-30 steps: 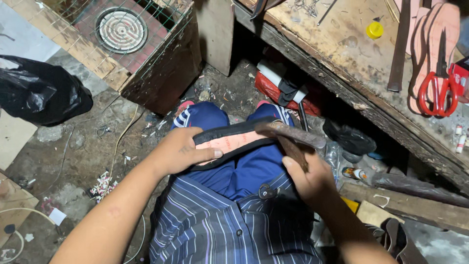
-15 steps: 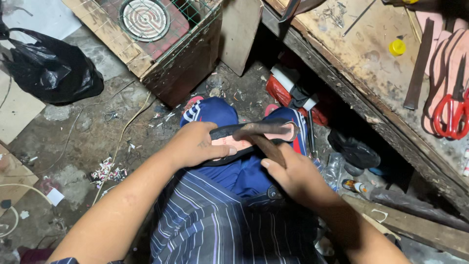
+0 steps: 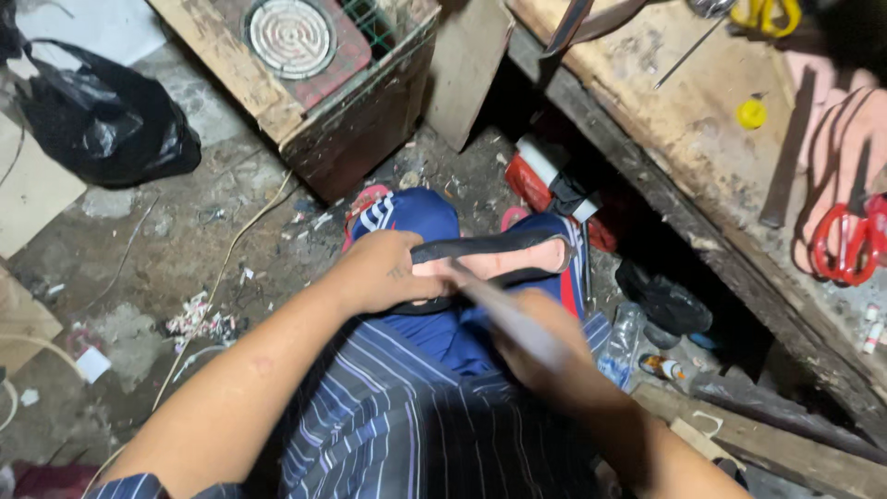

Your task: The person sits on the workshop floor and works a black fabric shoe upper over a wooden last, using pincers to pull and grip the upper material and a hammer to tap and set it around the sole edge. They turn the shoe repeatedly to work different sides, then place the finished shoe on a shelf with other completed shoes.

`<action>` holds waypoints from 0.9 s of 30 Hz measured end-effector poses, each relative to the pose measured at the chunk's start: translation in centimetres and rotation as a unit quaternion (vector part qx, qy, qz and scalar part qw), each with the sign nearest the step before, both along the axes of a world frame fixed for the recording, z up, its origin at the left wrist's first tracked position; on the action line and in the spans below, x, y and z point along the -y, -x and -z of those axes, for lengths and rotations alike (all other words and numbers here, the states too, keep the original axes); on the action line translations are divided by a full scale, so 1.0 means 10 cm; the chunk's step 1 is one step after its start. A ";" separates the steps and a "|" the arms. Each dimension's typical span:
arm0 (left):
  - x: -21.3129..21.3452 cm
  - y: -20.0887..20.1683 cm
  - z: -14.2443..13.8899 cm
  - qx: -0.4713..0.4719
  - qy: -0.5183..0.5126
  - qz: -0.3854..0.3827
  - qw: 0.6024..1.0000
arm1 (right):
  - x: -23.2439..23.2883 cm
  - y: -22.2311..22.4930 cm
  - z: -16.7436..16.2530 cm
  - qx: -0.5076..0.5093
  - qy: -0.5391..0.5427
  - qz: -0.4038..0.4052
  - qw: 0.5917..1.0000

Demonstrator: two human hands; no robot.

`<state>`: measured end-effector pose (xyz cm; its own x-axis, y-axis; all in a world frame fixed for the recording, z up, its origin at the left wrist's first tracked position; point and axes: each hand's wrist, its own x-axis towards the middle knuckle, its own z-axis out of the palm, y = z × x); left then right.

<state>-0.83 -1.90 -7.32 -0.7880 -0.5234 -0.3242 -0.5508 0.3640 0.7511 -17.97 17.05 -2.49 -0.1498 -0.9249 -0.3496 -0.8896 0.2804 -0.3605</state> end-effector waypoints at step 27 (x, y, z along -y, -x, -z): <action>-0.13 0.02 -0.29 -0.023 0.255 -0.011 0.966 | 0.00 0.25 -0.21 0.028 0.207 0.070 0.975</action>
<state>-1.05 -0.63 -4.39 -0.7828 -0.6221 0.0159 -0.5325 0.6829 0.5001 -20.47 17.01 -0.34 -0.2752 -0.9606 0.0388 -0.8287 0.2166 -0.5161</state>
